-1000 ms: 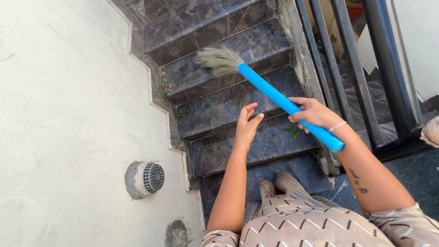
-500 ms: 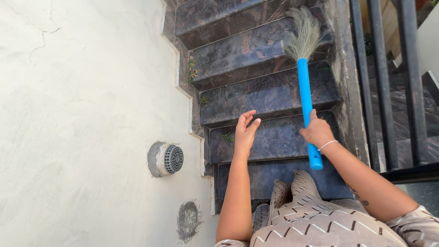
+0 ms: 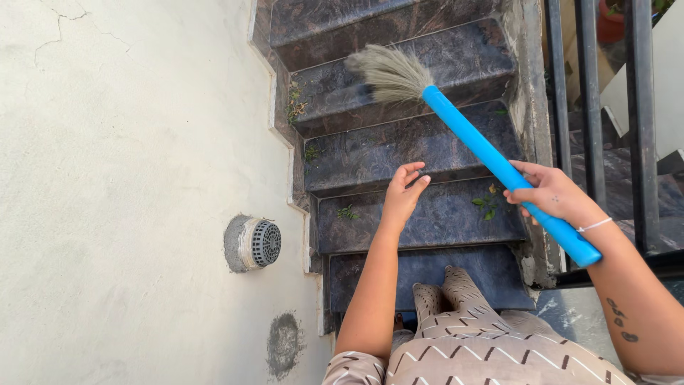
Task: The person sweeps dirt and debris off dark stone stairs using a blue-handled broom.
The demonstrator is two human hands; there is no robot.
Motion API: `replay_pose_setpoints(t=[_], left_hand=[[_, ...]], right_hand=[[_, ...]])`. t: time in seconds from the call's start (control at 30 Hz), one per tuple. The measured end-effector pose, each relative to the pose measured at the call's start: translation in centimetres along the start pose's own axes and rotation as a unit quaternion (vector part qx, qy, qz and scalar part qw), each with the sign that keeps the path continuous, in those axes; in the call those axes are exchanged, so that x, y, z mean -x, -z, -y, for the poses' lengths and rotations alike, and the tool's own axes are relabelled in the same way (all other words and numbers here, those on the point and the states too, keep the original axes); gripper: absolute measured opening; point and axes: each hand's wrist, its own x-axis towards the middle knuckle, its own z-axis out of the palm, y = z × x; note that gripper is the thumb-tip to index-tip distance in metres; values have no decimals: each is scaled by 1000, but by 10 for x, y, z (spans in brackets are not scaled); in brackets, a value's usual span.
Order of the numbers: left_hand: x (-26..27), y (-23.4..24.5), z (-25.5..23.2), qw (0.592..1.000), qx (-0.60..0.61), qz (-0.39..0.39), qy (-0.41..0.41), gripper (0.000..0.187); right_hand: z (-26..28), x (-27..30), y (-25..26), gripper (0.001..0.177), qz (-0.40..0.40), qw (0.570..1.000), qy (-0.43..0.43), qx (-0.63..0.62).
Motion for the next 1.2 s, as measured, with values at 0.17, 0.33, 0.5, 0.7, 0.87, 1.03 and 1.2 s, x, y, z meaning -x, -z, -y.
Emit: replay_pose_setpoints(t=[0.17, 0.33, 0.5, 0.7, 0.87, 1.03, 1.2], left_hand=[[-4, 6, -7, 999, 13, 7, 29, 44], [3, 18, 3, 998, 48, 5, 34, 44], [10, 40, 23, 998, 63, 1, 24, 42], [7, 64, 30, 992, 89, -29, 84, 41], [2, 90, 33, 995, 98, -29, 15, 39], [4, 122, 34, 993, 93, -65, 26, 38], [5, 144, 41, 990, 110, -80, 27, 37]], right_hand=[[-20, -17, 3, 67, -85, 996, -22, -26], [-38, -80, -58, 71, -137, 981, -74, -112], [-41, -77, -145, 97, -99, 991, -53, 78], [6, -65, -170, 95, 21, 992, -37, 122], [45, -53, -145, 89, 70, 994, -9, 87], [47, -84, -155, 86, 34, 972, 62, 224], [52, -189, -212, 93, 24, 888, 120, 443]])
